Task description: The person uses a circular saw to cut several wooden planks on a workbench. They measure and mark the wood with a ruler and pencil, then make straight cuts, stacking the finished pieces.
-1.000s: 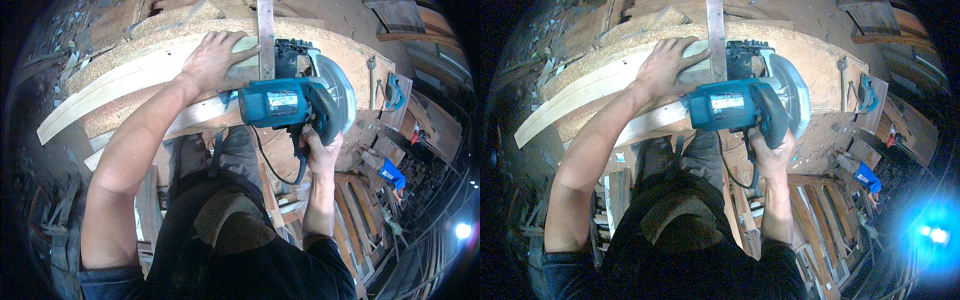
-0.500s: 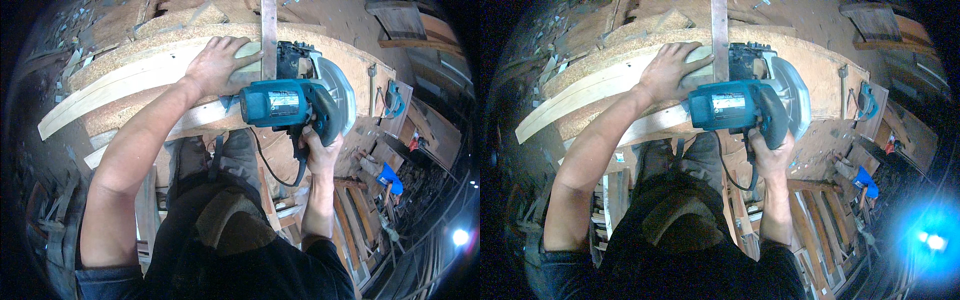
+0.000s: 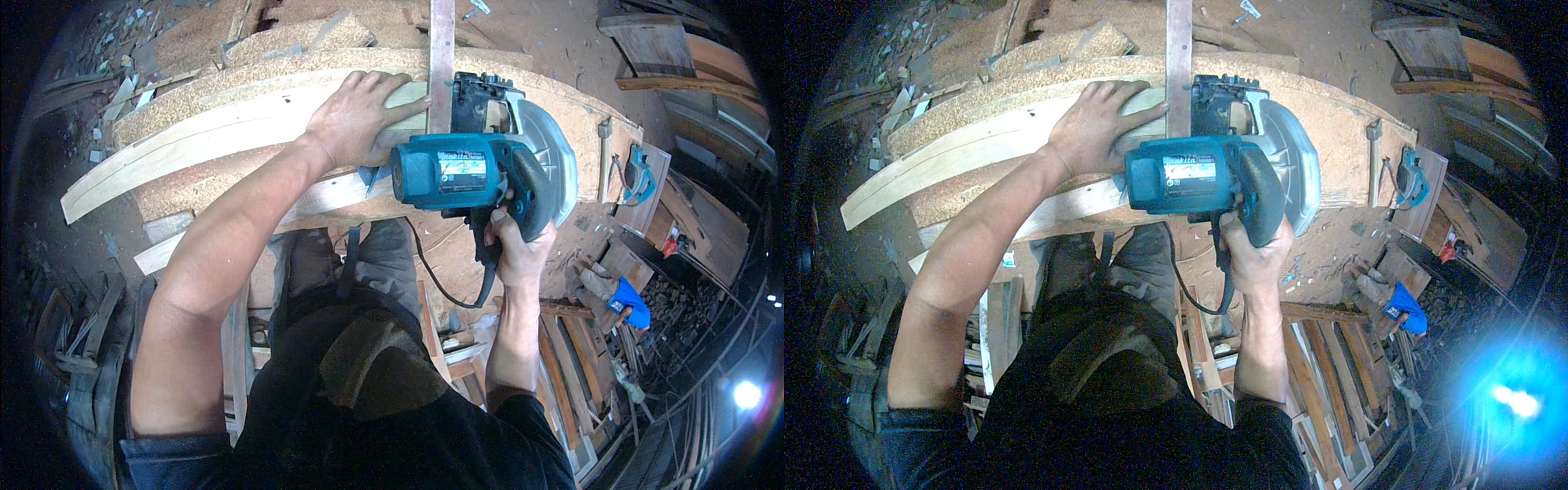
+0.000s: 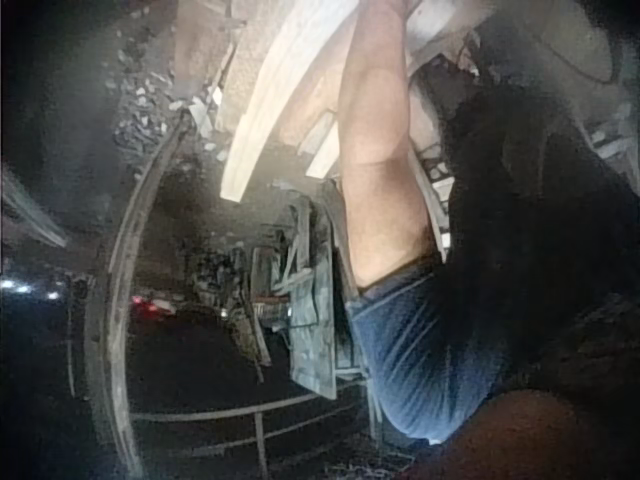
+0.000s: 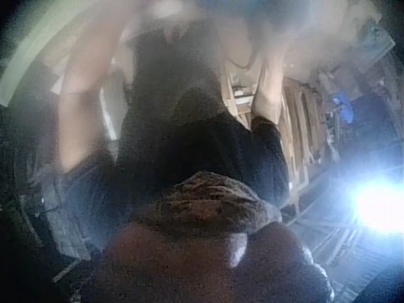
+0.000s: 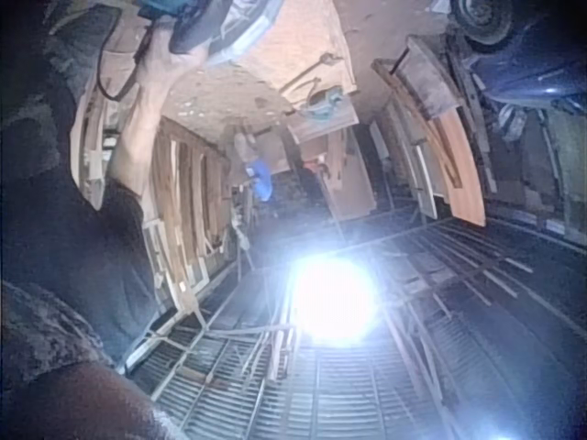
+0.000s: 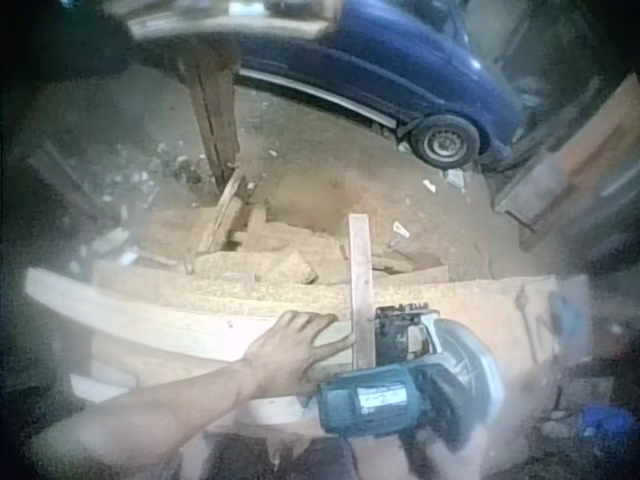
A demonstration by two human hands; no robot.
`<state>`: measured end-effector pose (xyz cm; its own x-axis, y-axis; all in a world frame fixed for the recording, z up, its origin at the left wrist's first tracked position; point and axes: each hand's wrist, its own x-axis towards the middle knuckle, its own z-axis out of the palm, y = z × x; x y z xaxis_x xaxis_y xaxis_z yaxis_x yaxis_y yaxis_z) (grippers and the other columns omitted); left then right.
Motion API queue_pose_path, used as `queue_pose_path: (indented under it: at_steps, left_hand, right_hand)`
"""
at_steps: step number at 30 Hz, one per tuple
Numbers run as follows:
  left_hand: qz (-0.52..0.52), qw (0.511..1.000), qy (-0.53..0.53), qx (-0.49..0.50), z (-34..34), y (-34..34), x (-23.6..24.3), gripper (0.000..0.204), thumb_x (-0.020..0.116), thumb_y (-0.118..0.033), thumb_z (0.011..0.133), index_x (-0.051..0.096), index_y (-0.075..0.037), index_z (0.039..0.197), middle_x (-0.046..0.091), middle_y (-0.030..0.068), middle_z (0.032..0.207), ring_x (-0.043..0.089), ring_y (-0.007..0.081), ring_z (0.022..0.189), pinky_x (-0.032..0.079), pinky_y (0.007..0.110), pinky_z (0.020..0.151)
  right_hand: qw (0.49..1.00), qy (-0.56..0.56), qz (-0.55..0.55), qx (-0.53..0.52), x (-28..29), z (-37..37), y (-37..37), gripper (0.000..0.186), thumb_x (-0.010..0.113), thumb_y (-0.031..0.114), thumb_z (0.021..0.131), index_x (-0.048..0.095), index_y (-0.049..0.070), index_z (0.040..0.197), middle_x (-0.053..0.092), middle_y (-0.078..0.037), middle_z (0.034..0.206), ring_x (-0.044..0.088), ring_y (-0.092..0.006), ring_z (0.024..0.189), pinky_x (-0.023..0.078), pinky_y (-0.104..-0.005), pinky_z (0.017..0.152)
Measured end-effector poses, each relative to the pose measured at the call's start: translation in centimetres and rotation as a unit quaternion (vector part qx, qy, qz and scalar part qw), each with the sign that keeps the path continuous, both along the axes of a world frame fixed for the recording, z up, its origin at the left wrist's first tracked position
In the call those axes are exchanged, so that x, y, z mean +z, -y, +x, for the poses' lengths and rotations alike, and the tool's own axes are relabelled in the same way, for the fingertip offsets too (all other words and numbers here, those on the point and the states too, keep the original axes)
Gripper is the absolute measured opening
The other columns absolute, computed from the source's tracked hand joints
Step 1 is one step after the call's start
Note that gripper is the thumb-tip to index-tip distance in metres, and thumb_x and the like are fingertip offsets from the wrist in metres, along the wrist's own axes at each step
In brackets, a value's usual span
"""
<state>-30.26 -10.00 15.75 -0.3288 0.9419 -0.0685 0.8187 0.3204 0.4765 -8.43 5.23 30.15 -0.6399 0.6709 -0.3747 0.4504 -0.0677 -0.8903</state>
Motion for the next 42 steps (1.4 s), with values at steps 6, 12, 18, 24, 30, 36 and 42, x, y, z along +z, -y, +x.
queue_pose_path:
  at_steps: [6,12,18,24,30,36,42]
  left_hand:
    - [0.005,1.000,-0.010,-0.002,-0.1,0.0,-0.3,0.084,0.078,-0.040,0.078,0.047,-0.033,0.155,0.042,0.0150,0.155,0.042,0.0343,0.140,0.034,0.048,0.118]
    - [0.018,1.000,0.011,-0.002,-0.3,0.1,0.1,0.086,0.080,-0.039,0.075,0.048,-0.033,0.154,0.042,0.0150,0.155,0.042,0.0342,0.140,0.035,0.048,0.117]
    - [0.028,0.999,0.019,0.006,-0.4,0.2,0.1,0.087,0.083,-0.040,0.071,0.051,-0.033,0.152,0.045,0.0156,0.153,0.044,0.0354,0.138,0.037,0.048,0.115]
    - [0.024,1.000,0.000,-0.003,-0.3,0.3,0.0,0.086,0.081,-0.043,0.073,0.050,-0.033,0.152,0.046,0.0155,0.152,0.046,0.0352,0.137,0.037,0.048,0.114]
    - [-0.011,0.999,-0.029,-0.021,-0.6,0.2,0.2,0.082,0.071,-0.059,0.083,0.045,-0.030,0.155,0.045,0.0116,0.153,0.045,0.0310,0.139,0.037,0.044,0.117]
    - [-0.019,0.999,0.016,-0.020,-0.9,0.2,0.7,0.088,0.079,-0.050,0.074,0.054,-0.011,0.148,0.045,0.0144,0.151,0.044,0.0315,0.137,0.036,0.043,0.115]
    - [0.013,1.000,0.017,-0.005,-0.8,0.2,0.3,0.080,0.077,-0.053,0.077,0.061,-0.002,0.137,0.048,0.0141,0.149,0.045,0.0310,0.134,0.035,0.043,0.114]
  right_hand:
    - [1.000,-0.005,0.006,0.015,0.0,-0.5,-0.3,0.021,0.067,-0.004,0.087,0.062,0.000,0.108,0.062,-0.002,0.077,0.057,-0.0082,0.057,0.046,-0.0241,0.050]
    - [1.000,0.012,0.016,0.001,-0.3,-1.1,-0.6,0.024,0.068,0.001,0.088,0.059,-0.003,0.110,0.061,-0.007,0.074,0.059,-0.0153,0.054,0.048,-0.0280,0.050]
    - [1.000,0.008,0.022,0.013,-0.1,-2.3,-0.8,0.025,0.067,0.001,0.088,0.059,-0.003,0.111,0.061,-0.007,0.072,0.058,-0.0154,0.053,0.048,-0.0285,0.050]
    - [0.999,-0.001,0.016,0.030,0.1,-3.1,-1.1,0.023,0.064,0.000,0.088,0.059,-0.003,0.111,0.060,-0.007,0.071,0.057,-0.0155,0.053,0.048,-0.0286,0.050]
    - [1.000,-0.004,0.011,0.024,0.0,-3.6,-1.5,0.022,0.066,-0.002,0.089,0.061,-0.001,0.111,0.062,-0.003,0.074,0.057,-0.0099,0.055,0.047,-0.0261,0.049]
    - [0.999,-0.001,0.023,0.025,0.1,-5.0,-1.7,0.021,0.063,0.001,0.090,0.061,-0.003,0.110,0.060,-0.006,0.072,0.055,-0.0142,0.051,0.047,-0.0279,0.049]
    - [0.999,-0.005,0.044,0.022,0.2,-6.6,-1.9,0.027,0.065,0.002,0.092,0.064,-0.004,0.118,0.061,-0.006,0.072,0.055,-0.0133,0.052,0.046,-0.0266,0.050]
